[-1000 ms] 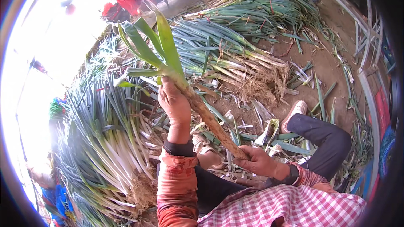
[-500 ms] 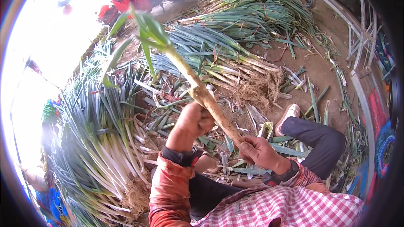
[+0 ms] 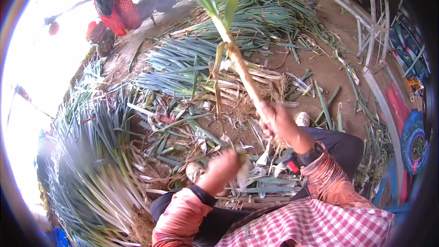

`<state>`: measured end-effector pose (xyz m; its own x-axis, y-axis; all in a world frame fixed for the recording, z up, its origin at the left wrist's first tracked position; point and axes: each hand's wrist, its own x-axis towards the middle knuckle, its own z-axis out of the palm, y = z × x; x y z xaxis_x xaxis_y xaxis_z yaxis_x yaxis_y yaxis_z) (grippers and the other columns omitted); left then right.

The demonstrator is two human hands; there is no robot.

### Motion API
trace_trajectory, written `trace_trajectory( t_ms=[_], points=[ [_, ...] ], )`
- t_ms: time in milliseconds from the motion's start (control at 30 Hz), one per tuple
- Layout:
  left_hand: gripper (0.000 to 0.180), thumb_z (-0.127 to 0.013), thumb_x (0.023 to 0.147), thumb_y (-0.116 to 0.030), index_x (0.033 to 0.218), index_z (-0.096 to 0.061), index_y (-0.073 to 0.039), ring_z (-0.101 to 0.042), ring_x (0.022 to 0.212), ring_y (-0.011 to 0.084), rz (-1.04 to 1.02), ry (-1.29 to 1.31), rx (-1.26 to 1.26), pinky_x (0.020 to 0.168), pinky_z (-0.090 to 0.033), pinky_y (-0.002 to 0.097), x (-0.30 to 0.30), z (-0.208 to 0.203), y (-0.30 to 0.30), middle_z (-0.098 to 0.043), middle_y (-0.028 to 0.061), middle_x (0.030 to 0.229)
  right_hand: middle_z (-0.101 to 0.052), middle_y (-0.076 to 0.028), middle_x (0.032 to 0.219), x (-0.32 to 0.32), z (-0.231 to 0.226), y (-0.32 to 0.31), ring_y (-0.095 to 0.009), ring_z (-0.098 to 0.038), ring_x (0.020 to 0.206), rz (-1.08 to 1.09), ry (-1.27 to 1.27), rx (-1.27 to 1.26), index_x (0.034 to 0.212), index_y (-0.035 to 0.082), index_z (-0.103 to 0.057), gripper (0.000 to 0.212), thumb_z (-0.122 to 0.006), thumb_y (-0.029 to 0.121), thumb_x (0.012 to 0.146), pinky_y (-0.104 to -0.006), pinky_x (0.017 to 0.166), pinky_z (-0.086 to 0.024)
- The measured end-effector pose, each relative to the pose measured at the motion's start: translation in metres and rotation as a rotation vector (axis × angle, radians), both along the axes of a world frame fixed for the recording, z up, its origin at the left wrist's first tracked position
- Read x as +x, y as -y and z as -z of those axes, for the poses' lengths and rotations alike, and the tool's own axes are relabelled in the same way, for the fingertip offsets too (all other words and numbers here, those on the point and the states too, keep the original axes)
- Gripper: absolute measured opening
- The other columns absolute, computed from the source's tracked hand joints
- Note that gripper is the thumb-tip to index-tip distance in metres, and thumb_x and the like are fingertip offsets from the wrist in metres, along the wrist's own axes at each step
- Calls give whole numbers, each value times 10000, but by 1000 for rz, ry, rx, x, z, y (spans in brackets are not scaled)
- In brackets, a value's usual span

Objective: Peeling outer layers and trimming the ends of harvested leeks by hand and with a knife.

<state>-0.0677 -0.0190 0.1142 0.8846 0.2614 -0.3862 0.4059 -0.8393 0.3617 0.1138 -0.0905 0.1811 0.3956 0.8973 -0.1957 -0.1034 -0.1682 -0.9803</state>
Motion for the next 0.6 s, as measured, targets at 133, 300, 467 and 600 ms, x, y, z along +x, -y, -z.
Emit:
trace_trajectory(
  t_ms=[133,300,467,600],
  points=[
    [760,-605,726,-361,1239,-217,44,-447,998,399,-572,863,36,779,-416,405,18,-42,-56,-383,291,1135,-469,-6,539,-33,18,22,-67,-430,399,-7,206,-88,834,20,-481,359,-377,361,874,-198,367,-342],
    [488,-548,800,-279,1106,-376,60,-561,655,166,-663,1053,-409,544,-454,275,27,-76,-76,-576,151,838,-457,-14,514,-63,29,43,-84,-445,438,-79,320,-67,868,5,-504,398,-408,391,855,-234,430,-363],
    [80,-489,769,-141,803,-530,-81,-565,552,250,-500,668,254,486,-447,322,20,-66,-74,-575,104,653,-486,-11,547,-65,27,37,-81,-435,426,-143,-70,-151,850,14,-512,379,-406,378,859,-226,390,-344],
    [116,-501,703,-89,811,-531,-119,-557,531,268,-23,385,-44,466,-451,344,25,-41,0,-553,82,600,-459,18,521,-34,39,8,-54,-399,426,50,19,-100,702,35,-536,392,-379,346,880,-213,379,-327]
  ],
)
